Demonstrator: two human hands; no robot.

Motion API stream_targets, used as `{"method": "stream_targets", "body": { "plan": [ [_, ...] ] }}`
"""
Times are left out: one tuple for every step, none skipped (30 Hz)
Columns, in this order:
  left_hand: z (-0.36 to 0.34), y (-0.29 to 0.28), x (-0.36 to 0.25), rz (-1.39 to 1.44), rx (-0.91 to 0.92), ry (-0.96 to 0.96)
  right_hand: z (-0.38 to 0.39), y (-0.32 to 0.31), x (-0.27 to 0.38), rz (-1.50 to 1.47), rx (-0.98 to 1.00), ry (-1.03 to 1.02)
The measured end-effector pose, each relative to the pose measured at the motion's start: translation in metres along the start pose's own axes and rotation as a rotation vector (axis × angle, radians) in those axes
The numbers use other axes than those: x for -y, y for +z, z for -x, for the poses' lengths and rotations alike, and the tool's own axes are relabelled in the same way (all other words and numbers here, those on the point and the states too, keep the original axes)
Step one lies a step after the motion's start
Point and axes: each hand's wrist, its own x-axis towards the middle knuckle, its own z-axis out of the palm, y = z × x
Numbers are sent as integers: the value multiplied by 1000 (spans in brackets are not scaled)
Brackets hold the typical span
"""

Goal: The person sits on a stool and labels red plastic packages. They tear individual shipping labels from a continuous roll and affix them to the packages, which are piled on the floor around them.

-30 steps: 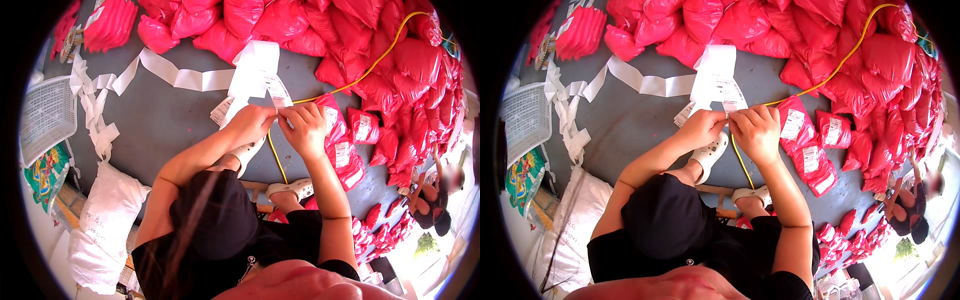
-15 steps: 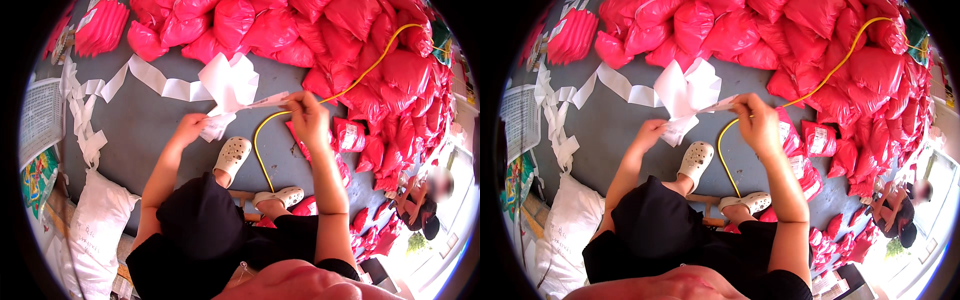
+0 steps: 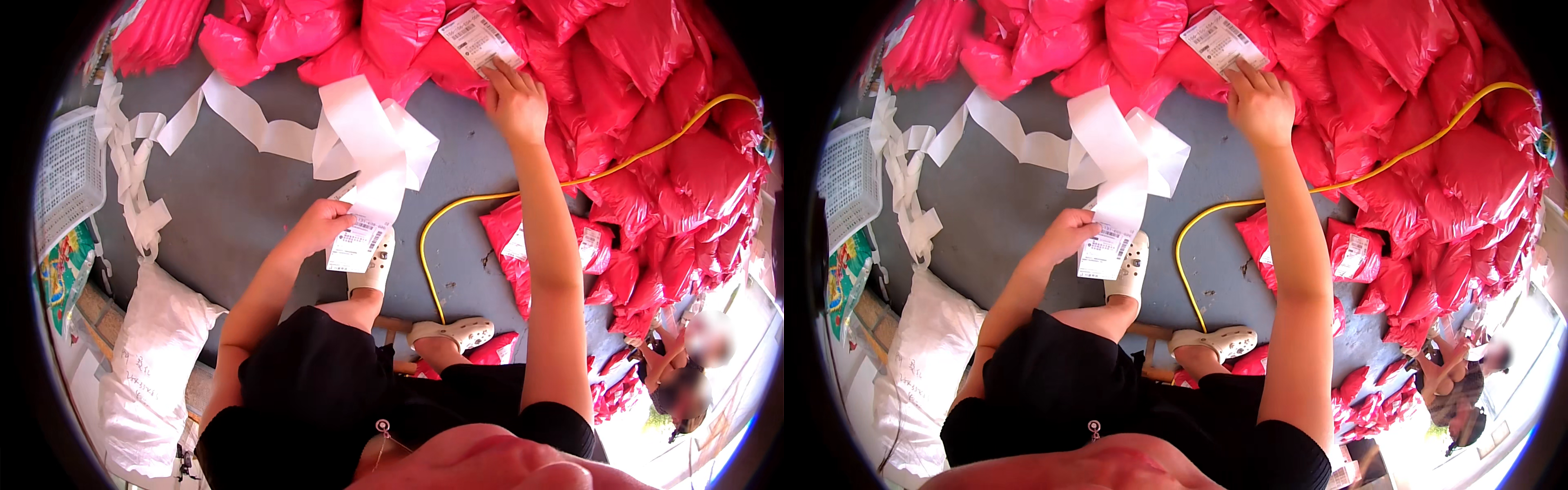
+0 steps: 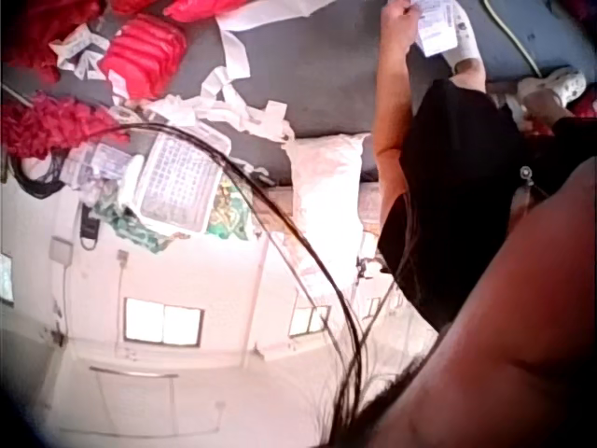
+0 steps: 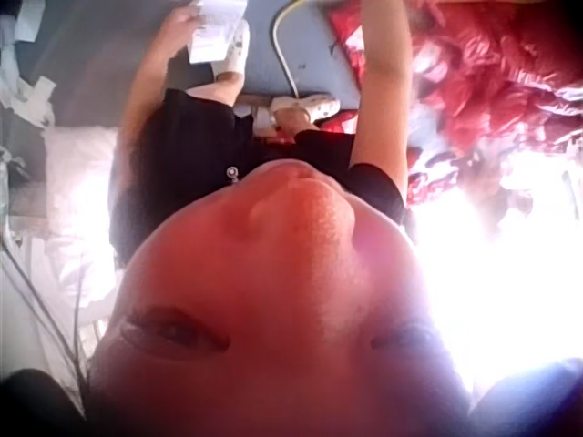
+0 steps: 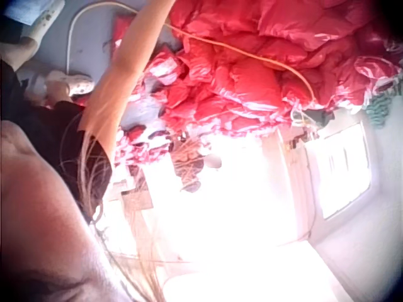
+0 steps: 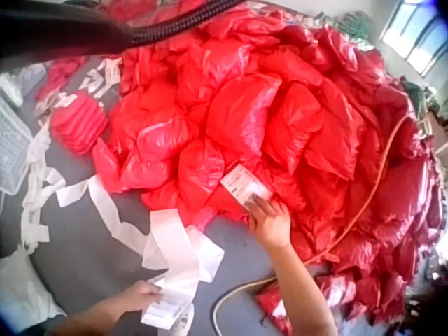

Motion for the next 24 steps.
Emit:
{"method": "stream_targets", "body": {
  "plan": [
    [3,-3,-5,-2,2,5,-1,-5,7,18,37,14],
    [5,-4,-7,-4,6,10,-1,-11,14,38,73,28],
    [6,-5,-8,9,6,3,-7,-18,19,61,98,36],
    [6,-5,-8,22,0,-3,-10,-30,20,152,397,111],
    [5,-6,-7,36,-6,-11,-19,-31,21,140,367,87],
    [4,-6,-8,14,-2,-6,-26,-35,20,133,341,66],
    [2,-6,-8,-8,2,-5,-32,-36,19,124,319,47],
    [2,-5,-7,-30,5,-6,-42,-31,21,49,243,-24],
    [-1,-3,-9,-52,13,0,-57,-20,19,-74,60,-134],
    [-3,0,-12,-73,24,5,-70,-6,14,-195,-123,-242],
    [-4,3,-16,-95,35,10,-72,8,8,-165,-79,-247],
    [-4,6,-21,-97,35,21,-73,19,6,-139,-34,-252],
    [-3,9,-27,-100,36,33,-69,24,4,-112,11,-257],
    [-3,12,-31,-103,38,47,-62,26,1,-124,98,-217],
    [-3,12,-32,-97,45,59,-62,22,3,-142,173,-182],
    [-4,13,-31,-92,55,74,-63,19,5,-157,248,-147],
    [-5,15,-33,-87,67,90,-64,25,2,-115,201,-179],
    [2,23,-58,-162,74,122,-55,33,-3,-64,180,-194],
    [3,25,-62,-45,97,198,-63,33,0,-22,131,-232],
    [8,29,-67,7,89,259,-59,25,5,-57,122,-237],
    [13,30,-71,61,73,317,-52,4,26,-101,112,-245],
    [17,31,-73,112,56,363,-39,-20,45,-141,117,-245],
    [18,34,-76,169,46,407,-20,-40,54,-305,88,-78],
    [19,37,-80,224,21,453,3,-54,65,-479,53,86]
  ]
}}
